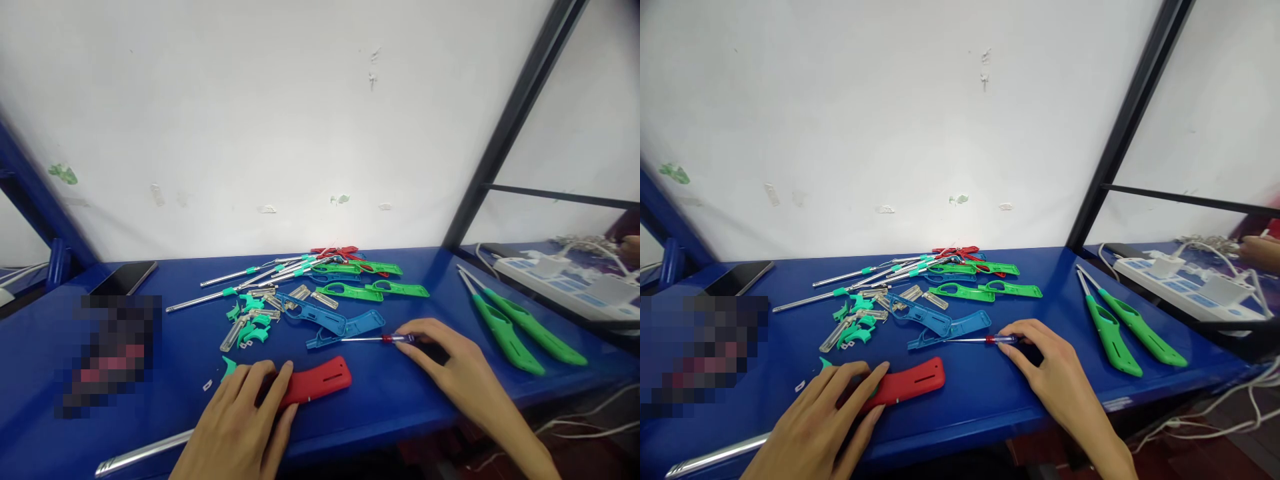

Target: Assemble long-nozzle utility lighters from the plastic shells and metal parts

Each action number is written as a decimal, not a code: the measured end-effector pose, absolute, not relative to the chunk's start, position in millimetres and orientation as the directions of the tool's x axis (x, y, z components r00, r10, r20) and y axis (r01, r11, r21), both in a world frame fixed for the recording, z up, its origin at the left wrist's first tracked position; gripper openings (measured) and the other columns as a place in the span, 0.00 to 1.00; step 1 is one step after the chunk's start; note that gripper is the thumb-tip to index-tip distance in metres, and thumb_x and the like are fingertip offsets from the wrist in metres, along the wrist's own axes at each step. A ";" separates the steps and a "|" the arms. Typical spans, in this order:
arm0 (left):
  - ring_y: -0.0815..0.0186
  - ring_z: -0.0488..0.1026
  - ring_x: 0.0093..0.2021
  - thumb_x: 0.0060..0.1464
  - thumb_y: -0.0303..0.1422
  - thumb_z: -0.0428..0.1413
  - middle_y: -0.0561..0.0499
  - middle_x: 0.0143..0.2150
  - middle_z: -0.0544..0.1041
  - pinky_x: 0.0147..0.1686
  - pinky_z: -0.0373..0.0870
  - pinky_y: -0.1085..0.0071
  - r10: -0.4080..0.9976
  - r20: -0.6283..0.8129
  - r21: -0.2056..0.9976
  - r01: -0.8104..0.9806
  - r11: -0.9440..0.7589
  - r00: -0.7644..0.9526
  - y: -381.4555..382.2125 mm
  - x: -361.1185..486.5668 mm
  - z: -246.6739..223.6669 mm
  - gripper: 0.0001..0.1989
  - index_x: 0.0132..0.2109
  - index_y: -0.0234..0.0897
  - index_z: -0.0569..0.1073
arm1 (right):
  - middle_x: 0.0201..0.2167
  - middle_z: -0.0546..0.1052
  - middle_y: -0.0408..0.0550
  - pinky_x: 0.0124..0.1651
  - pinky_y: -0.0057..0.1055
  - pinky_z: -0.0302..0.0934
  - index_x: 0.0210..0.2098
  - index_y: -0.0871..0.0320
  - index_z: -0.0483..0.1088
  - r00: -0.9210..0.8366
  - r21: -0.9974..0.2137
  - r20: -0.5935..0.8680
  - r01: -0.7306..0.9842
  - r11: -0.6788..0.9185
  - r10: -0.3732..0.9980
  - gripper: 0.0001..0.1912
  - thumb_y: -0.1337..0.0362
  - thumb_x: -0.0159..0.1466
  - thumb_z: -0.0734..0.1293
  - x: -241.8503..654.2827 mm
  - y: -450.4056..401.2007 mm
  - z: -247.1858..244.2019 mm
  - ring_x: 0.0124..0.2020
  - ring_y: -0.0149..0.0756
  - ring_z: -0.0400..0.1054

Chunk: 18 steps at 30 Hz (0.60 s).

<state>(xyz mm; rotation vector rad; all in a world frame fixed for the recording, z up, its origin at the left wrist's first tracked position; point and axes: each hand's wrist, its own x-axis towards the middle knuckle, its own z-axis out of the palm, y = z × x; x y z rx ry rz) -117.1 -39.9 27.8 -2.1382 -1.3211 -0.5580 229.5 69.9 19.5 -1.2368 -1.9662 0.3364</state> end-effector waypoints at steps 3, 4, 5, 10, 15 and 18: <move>0.57 0.79 0.47 0.73 0.37 0.46 0.47 0.50 0.82 0.47 0.78 0.62 0.672 0.609 -0.224 0.905 -0.362 0.420 -40.3 -116.6 26.6 0.21 0.64 0.38 0.74 | 0.46 0.83 0.43 0.52 0.38 0.71 0.45 0.46 0.80 -0.229 -0.576 0.471 0.652 0.493 0.852 0.10 0.50 0.71 0.71 229.0 70.0 19.3 0.46 0.44 0.78; 0.57 0.79 0.47 0.73 0.37 0.46 0.47 0.50 0.82 0.47 0.78 0.62 0.674 0.608 -0.222 0.905 -0.362 0.418 -40.5 -116.6 26.5 0.21 0.64 0.38 0.74 | 0.46 0.83 0.44 0.52 0.38 0.71 0.45 0.46 0.80 -0.228 -0.575 0.470 0.654 0.492 0.853 0.10 0.50 0.71 0.71 228.9 69.9 19.2 0.46 0.44 0.78; 0.58 0.79 0.47 0.73 0.37 0.46 0.47 0.51 0.81 0.47 0.78 0.62 0.677 0.606 -0.220 0.906 -0.361 0.417 -40.6 -116.7 26.4 0.21 0.64 0.37 0.74 | 0.46 0.83 0.44 0.52 0.38 0.71 0.45 0.46 0.80 -0.228 -0.575 0.468 0.655 0.491 0.854 0.10 0.50 0.71 0.71 228.9 69.6 19.1 0.46 0.44 0.78; 0.57 0.78 0.49 0.73 0.37 0.46 0.48 0.51 0.81 0.48 0.77 0.61 0.684 0.598 -0.223 0.906 -0.360 0.419 -41.1 -119.3 26.3 0.21 0.65 0.38 0.73 | 0.45 0.83 0.45 0.51 0.38 0.72 0.44 0.47 0.80 -0.229 -0.566 0.482 0.655 0.500 0.845 0.11 0.49 0.71 0.71 228.6 68.2 20.2 0.46 0.45 0.78; 0.57 0.78 0.50 0.72 0.38 0.49 0.47 0.53 0.80 0.49 0.78 0.62 0.713 0.573 -0.204 0.913 -0.354 0.405 -41.3 -119.0 25.3 0.21 0.67 0.39 0.72 | 0.45 0.84 0.47 0.51 0.39 0.73 0.44 0.48 0.80 -0.229 -0.558 0.486 0.661 0.501 0.843 0.12 0.49 0.71 0.70 227.3 67.4 23.2 0.46 0.46 0.79; 0.56 0.79 0.49 0.72 0.37 0.48 0.46 0.52 0.81 0.48 0.79 0.61 0.697 0.584 -0.220 0.908 -0.358 0.416 -40.9 -118.0 26.2 0.21 0.65 0.37 0.72 | 0.45 0.84 0.47 0.51 0.39 0.74 0.44 0.49 0.80 -0.228 -0.555 0.490 0.663 0.502 0.842 0.13 0.48 0.71 0.70 226.6 67.5 23.8 0.45 0.47 0.79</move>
